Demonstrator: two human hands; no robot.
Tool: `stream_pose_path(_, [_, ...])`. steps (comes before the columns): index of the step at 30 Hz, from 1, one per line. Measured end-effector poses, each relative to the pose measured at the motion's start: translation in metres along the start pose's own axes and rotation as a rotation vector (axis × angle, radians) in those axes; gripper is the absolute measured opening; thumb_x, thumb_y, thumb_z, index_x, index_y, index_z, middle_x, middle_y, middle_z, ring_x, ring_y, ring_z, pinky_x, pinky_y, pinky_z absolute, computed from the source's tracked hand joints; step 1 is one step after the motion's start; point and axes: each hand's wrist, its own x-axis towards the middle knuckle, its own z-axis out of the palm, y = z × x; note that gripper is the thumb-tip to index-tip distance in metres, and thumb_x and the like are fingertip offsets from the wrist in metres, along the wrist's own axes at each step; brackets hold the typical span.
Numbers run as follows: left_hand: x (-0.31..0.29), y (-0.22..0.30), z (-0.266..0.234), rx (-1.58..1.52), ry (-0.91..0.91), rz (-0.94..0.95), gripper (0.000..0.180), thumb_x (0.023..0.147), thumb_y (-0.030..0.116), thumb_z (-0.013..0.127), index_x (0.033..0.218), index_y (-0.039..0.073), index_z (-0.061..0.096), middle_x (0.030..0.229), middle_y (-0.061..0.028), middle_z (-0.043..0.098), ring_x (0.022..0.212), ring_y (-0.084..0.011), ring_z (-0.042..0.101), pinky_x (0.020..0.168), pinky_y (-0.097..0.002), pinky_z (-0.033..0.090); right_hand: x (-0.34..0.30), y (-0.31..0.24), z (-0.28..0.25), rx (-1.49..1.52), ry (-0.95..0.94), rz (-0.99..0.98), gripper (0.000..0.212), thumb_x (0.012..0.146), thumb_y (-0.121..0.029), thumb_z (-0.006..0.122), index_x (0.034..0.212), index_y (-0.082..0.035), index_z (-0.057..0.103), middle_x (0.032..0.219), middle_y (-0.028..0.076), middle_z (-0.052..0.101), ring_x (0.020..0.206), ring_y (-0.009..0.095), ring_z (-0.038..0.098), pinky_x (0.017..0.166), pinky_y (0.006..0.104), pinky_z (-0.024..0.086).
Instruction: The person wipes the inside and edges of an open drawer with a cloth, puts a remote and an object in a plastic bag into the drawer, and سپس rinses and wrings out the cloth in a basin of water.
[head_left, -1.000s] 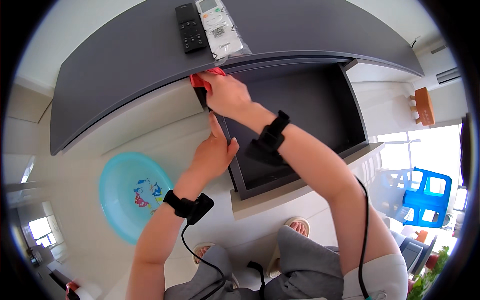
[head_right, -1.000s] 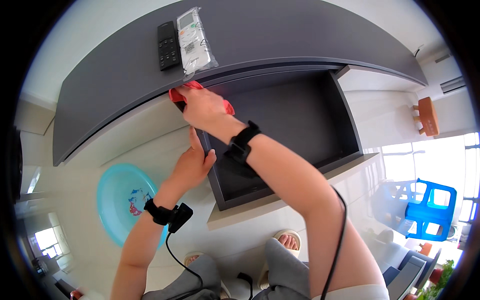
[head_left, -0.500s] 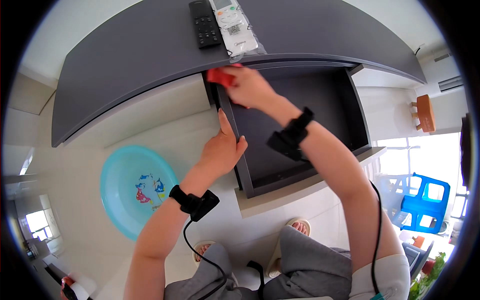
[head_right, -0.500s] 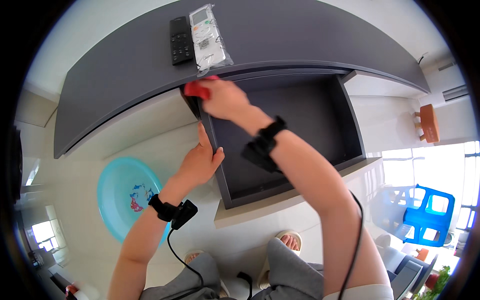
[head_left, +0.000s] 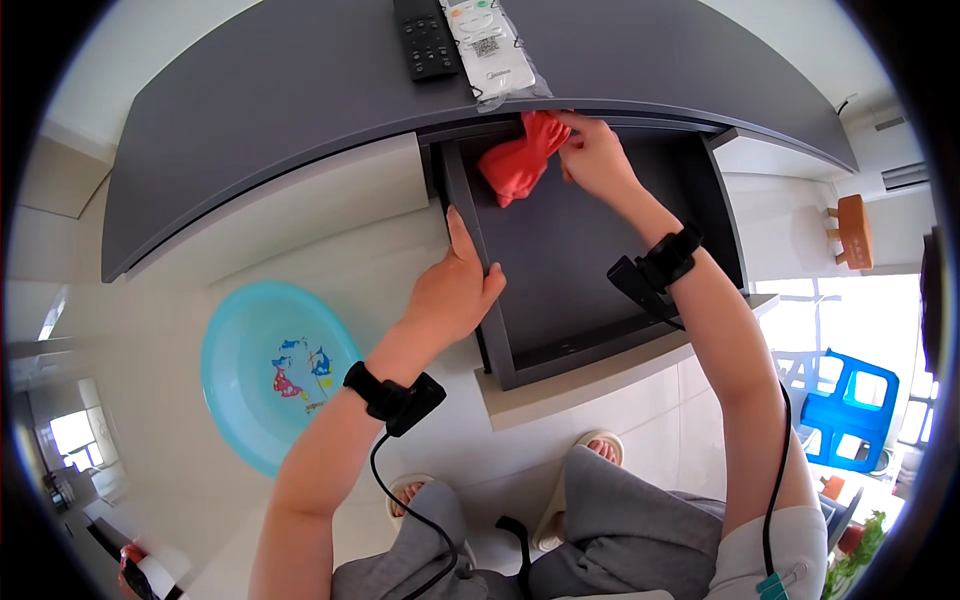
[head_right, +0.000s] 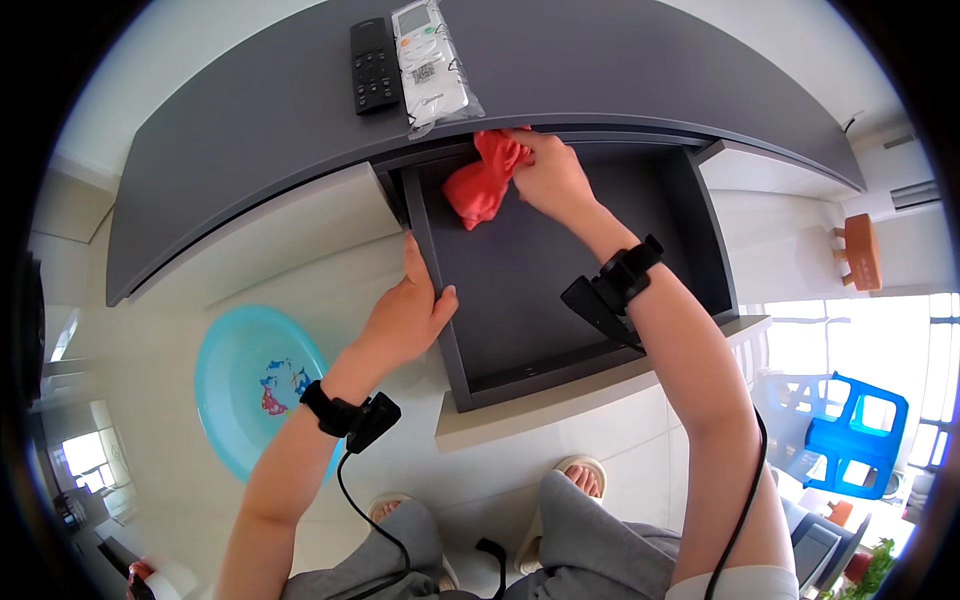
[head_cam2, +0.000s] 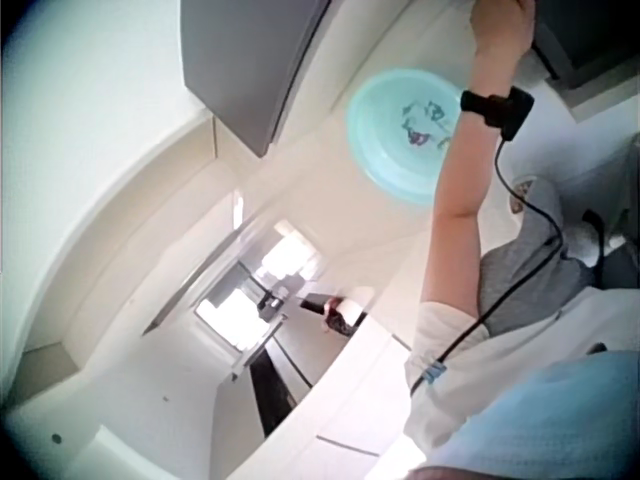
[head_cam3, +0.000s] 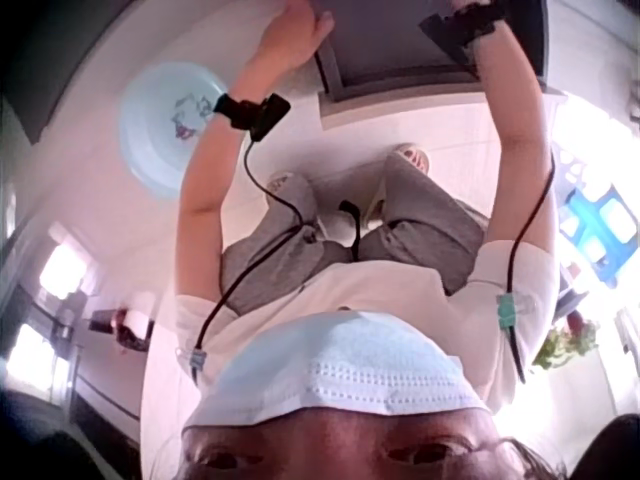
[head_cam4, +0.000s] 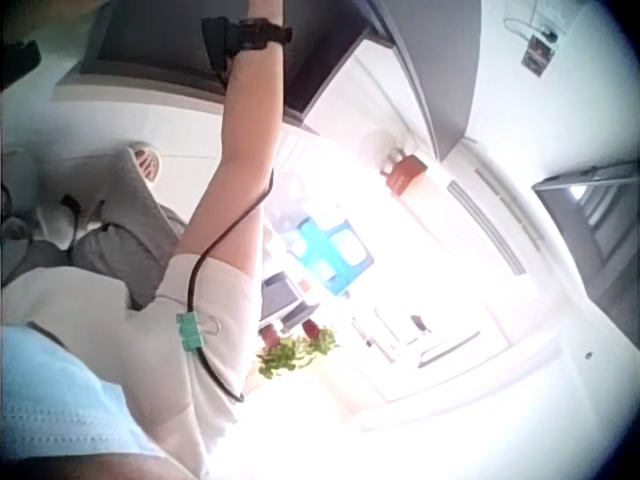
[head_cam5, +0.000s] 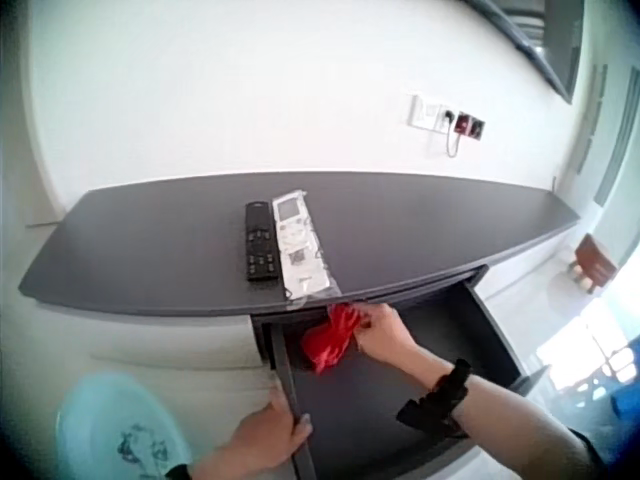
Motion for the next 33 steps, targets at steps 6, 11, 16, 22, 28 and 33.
stream_pose_path(6, [0.001, -0.008, 0.011, 0.022, 0.120, 0.084, 0.079, 0.091, 0.027, 0.045, 0.136, -0.017, -0.004, 0.075, -0.0287, 0.060, 0.070, -0.0442, 0.061, 0.065, -0.0470, 0.049, 0.003, -0.028, 0.068, -0.096, 0.112, -0.395, 0.043, 0.073, -0.005, 0.051, 0.113, -0.014, 0.061, 0.083, 0.013, 0.066, 0.080, 0.031, 0.064, 0.069, 0.0389, 0.051])
stream_pose_path(11, [0.004, -0.013, 0.021, 0.080, 0.193, 0.135, 0.078, 0.092, 0.026, 0.044, 0.136, -0.016, -0.004, 0.076, -0.0294, 0.060, 0.073, -0.0454, 0.060, 0.066, -0.0474, 0.049, -0.001, -0.072, 0.076, -0.304, -0.087, -0.343, 0.042, 0.075, -0.010, 0.054, 0.115, -0.022, 0.060, 0.086, 0.011, 0.066, 0.084, 0.033, 0.064, 0.072, 0.0397, 0.052])
stream_pose_path(16, [0.001, -0.005, 0.007, 0.044, 0.034, -0.026, 0.079, 0.091, 0.028, 0.045, 0.137, -0.016, -0.003, 0.085, -0.0288, 0.060, 0.073, -0.0430, 0.061, 0.066, -0.0455, 0.050, -0.006, -0.051, 0.030, -0.450, -0.048, -0.299, 0.046, 0.075, -0.014, 0.057, 0.119, -0.027, 0.060, 0.094, 0.011, 0.067, 0.089, 0.031, 0.064, 0.074, 0.0403, 0.053])
stream_pose_path(22, [0.002, -0.001, 0.004, 0.017, 0.005, -0.030, 0.080, 0.091, 0.027, 0.046, 0.137, -0.015, -0.006, 0.086, -0.0282, 0.061, 0.075, -0.0425, 0.061, 0.068, -0.0450, 0.050, 0.001, 0.043, -0.041, -0.397, 0.283, -0.082, 0.043, 0.077, -0.008, 0.049, 0.115, -0.019, 0.063, 0.089, 0.014, 0.068, 0.084, 0.032, 0.065, 0.076, 0.0409, 0.052])
stream_pose_path(28, [0.003, -0.001, 0.005, -0.013, 0.023, -0.046, 0.076, 0.093, 0.023, 0.043, 0.138, -0.012, -0.007, 0.088, -0.0312, 0.061, 0.079, -0.0440, 0.062, 0.073, -0.0437, 0.050, 0.013, 0.026, -0.017, -0.513, 0.351, -0.141, 0.017, 0.076, -0.018, 0.055, 0.082, -0.005, 0.066, 0.078, 0.019, 0.065, 0.075, 0.037, 0.064, 0.069, 0.0457, 0.052])
stream_pose_path(33, [0.004, -0.004, 0.009, -0.050, 0.061, -0.004, 0.077, 0.091, 0.020, 0.045, 0.141, -0.005, -0.008, 0.098, -0.0312, 0.060, 0.085, -0.0444, 0.062, 0.077, -0.0441, 0.049, 0.010, 0.005, 0.025, -0.451, 0.266, -0.508, 0.027, 0.079, -0.012, 0.053, 0.105, -0.013, 0.062, 0.069, 0.015, 0.063, 0.064, 0.032, 0.064, 0.059, 0.0432, 0.052])
